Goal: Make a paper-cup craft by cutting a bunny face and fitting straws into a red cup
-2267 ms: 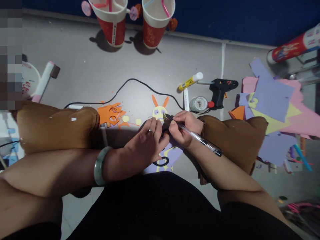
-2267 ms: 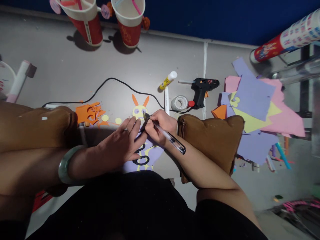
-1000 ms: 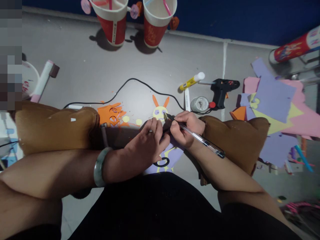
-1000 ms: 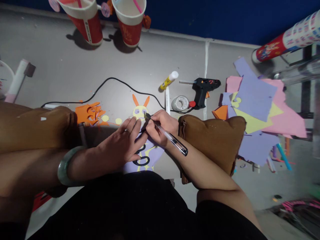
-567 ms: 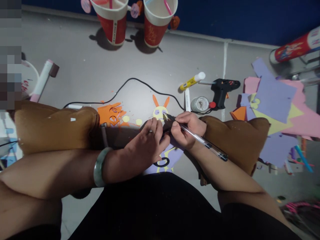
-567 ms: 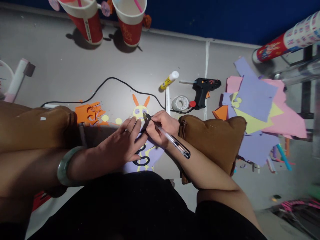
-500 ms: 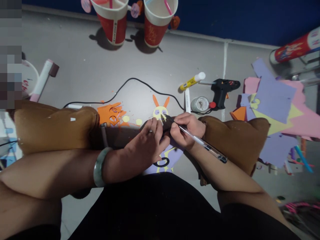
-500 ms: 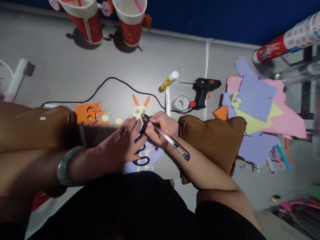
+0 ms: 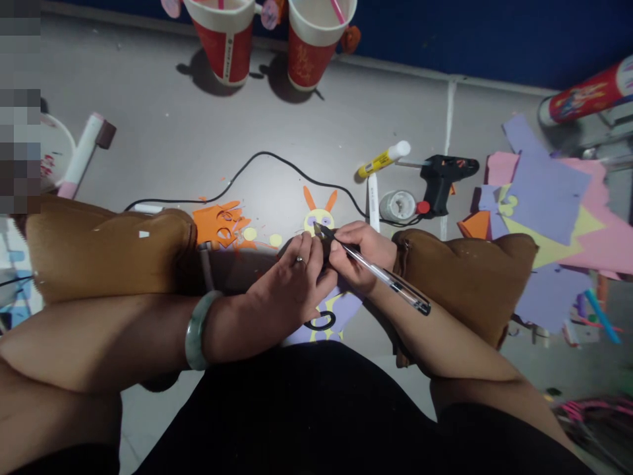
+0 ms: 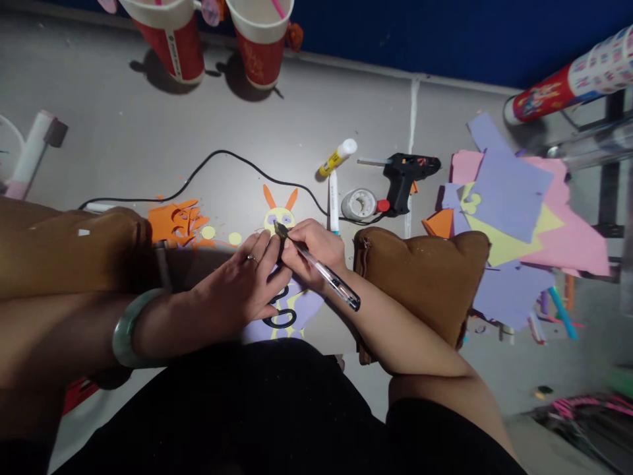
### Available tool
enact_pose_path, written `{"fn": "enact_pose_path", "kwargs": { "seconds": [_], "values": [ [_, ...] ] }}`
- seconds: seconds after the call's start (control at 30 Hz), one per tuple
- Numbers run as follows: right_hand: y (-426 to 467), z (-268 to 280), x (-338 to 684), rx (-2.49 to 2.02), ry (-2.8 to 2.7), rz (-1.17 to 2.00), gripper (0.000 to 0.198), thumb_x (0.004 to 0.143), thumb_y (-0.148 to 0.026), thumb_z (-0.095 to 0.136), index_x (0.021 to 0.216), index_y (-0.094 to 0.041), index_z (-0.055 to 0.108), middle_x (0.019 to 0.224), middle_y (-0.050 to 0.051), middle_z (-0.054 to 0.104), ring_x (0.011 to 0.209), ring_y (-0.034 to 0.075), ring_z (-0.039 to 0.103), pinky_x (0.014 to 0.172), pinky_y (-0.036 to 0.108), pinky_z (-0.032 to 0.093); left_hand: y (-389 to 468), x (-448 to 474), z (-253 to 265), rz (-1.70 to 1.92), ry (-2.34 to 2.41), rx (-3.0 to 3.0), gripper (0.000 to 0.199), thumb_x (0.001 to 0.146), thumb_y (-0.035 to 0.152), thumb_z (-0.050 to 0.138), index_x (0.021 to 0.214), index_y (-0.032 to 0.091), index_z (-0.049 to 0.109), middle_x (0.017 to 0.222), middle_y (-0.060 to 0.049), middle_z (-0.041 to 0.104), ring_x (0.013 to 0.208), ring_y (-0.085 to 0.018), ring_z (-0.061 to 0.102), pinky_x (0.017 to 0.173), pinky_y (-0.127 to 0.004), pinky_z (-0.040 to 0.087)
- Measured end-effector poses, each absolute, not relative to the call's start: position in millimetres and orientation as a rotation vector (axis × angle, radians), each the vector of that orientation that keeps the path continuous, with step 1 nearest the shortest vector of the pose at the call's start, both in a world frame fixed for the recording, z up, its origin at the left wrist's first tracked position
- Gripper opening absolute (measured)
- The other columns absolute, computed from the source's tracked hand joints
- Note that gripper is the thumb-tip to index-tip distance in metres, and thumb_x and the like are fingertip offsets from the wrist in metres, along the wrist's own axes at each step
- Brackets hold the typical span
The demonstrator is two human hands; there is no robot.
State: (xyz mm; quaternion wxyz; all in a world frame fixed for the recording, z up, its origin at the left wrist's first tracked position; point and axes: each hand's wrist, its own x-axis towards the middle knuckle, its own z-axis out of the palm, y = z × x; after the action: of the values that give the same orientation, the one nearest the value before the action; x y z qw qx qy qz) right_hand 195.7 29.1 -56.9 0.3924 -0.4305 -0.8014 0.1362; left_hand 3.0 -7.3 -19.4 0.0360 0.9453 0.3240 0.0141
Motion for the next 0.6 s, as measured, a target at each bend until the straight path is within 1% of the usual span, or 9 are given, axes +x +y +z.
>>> {"fn": "enact_pose_path", "kwargs": {
  "seconds": [0.13,0.27,0.37,0.5,0.6],
  "values": [
    [29.6,-56.3,196.7,-1.089,-2.08,0.356,0.01,0.091,-0.02,0.066,0.094,-0.027,0.059,0.084,0.003,0.075,0.07,0.017,0.071,0.055,0.029,0.055,-6.8,4.0,-20.1,0.022,0.996,2.912,0.08,0.085,0.064,0.074,0.136,0.005,0.057,0.145,-0.031,0.059,0.138,-0.043,0.057,0.12,-0.053,0.039],
    [29.3,-55.5,196.0,-1.106,-2.063,0.366,0.01,0.091,-0.019,0.065,0.094,-0.026,0.059,0.084,0.003,0.075,0.07,0.018,0.071,0.055,0.031,0.057,-7.0,3.3,-20.3,0.046,0.991,2.918,0.073,0.091,0.059,0.069,0.138,0.005,0.055,0.146,-0.031,0.059,0.139,-0.041,0.056,0.121,-0.053,0.038],
    [31.8,-55.9,196.1,-1.079,-2.071,0.364,0.012,0.09,-0.018,0.066,0.094,-0.026,0.059,0.084,0.002,0.074,0.07,0.017,0.072,0.054,0.03,0.058,-6.8,3.0,-19.8,0.036,0.986,2.925,0.071,0.091,0.056,0.07,0.137,0.004,0.056,0.145,-0.032,0.059,0.138,-0.042,0.057,0.12,-0.053,0.039],
    [35.6,-57.4,198.0,-0.977,-2.091,0.301,0.012,0.09,-0.018,0.066,0.094,-0.027,0.059,0.08,0.001,0.073,0.066,0.014,0.07,0.049,0.027,0.054,-6.5,3.0,-18.5,0.031,0.989,2.965,0.069,0.092,0.056,0.067,0.137,0.005,0.056,0.144,-0.031,0.06,0.137,-0.041,0.057,0.12,-0.053,0.038],
    [33.8,-57.1,198.1,-1.045,-2.1,0.307,0.013,0.09,-0.018,0.066,0.095,-0.025,0.057,0.082,0.002,0.073,0.068,0.015,0.071,0.05,0.028,0.054,-6.9,2.9,-17.9,0.021,0.988,2.983,0.07,0.092,0.059,0.066,0.136,0.005,0.056,0.143,-0.031,0.061,0.137,-0.042,0.058,0.12,-0.053,0.038]
  ]
}}
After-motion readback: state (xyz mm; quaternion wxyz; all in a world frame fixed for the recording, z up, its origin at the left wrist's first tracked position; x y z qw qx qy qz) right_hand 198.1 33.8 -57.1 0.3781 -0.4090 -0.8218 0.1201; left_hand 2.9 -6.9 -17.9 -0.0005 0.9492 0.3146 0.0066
